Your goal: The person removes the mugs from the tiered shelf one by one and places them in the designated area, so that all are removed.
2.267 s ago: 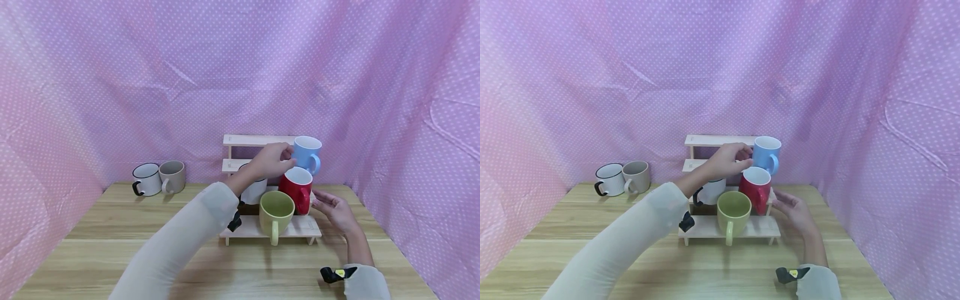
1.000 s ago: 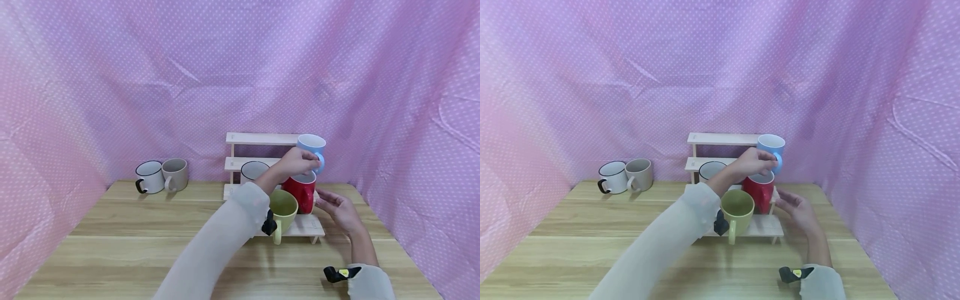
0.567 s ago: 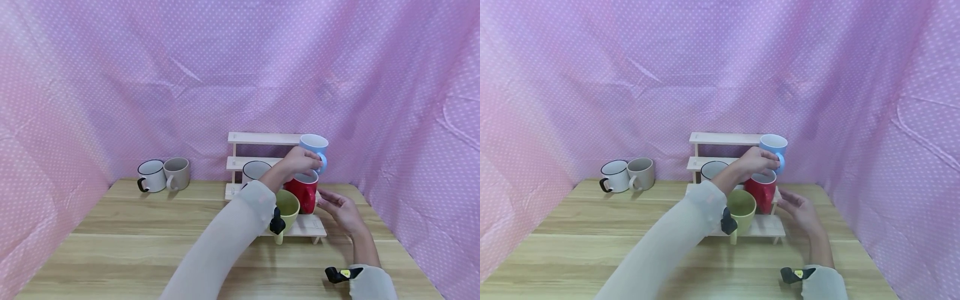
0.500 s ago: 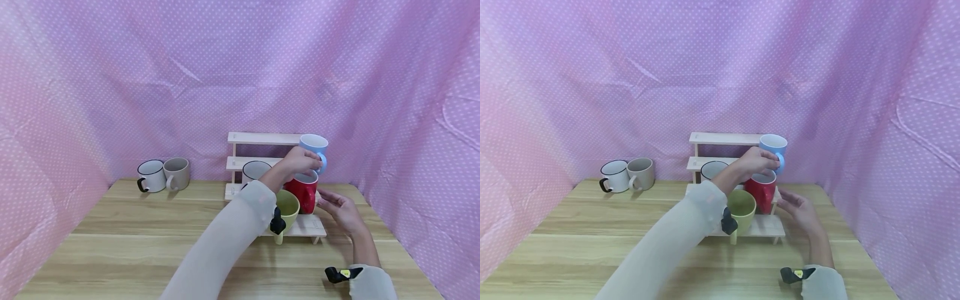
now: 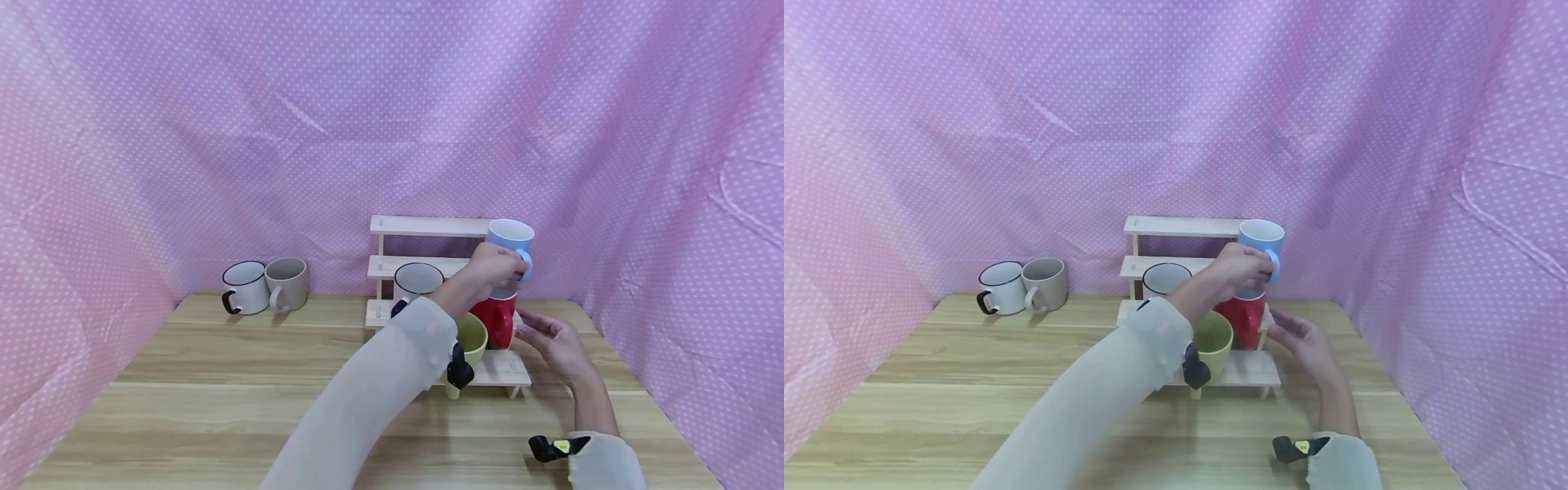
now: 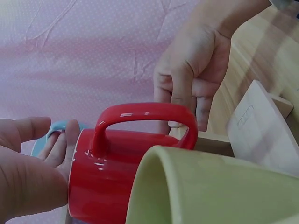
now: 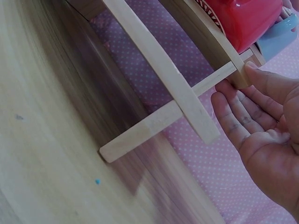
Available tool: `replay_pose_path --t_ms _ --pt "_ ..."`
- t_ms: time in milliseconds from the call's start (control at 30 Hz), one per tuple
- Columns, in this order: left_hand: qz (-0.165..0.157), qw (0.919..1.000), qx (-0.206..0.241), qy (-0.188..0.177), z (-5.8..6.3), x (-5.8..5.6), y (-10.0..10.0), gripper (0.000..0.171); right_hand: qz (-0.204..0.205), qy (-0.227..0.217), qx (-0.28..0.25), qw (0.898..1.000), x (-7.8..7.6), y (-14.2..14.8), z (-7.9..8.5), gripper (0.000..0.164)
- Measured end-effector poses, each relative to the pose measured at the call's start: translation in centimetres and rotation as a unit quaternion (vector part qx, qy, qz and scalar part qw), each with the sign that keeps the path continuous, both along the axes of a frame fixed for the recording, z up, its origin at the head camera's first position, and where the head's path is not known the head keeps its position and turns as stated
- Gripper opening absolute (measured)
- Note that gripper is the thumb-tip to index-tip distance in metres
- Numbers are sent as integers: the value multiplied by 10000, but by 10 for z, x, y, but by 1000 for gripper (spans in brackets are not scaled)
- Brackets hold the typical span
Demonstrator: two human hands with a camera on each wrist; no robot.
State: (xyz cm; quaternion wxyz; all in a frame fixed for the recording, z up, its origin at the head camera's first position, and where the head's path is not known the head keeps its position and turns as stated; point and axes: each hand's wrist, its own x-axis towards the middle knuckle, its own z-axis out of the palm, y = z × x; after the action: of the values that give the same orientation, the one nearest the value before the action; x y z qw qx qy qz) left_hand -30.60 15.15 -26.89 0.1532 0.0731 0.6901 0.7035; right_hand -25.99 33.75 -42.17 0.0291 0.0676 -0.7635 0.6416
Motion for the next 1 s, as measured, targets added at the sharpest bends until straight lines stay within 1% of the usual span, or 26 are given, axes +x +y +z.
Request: replay_pose_path --t_ms 100,200,333,500,667,800,1000 --pt "101 9998 178 -81 -1 1 3 11 -30 -12 10 10000 -2 0 -1 64" --pt "158 9984 521 -179 -4 1 6 9 9 28 25 10000 -3 1 -1 64" --pt "206 9950 948 -239 -7 0 8 7 53 70 -96 9999 -3 -1 0 61" --pt "327 9916 1224 -251 -8 -2 10 8 107 142 -195 9997 -2 -3 2 59" --pt "385 9905 1297 -242 -9 -3 10 10 113 150 -212 9996 -1 -5 3 59" --pt "424 9915 1215 -203 -9 -2 11 10 96 154 -118 9998 0 -4 2 59" --pt "530 9941 946 -80 -9 2 13 12 63 93 -27 9999 0 0 -1 60"
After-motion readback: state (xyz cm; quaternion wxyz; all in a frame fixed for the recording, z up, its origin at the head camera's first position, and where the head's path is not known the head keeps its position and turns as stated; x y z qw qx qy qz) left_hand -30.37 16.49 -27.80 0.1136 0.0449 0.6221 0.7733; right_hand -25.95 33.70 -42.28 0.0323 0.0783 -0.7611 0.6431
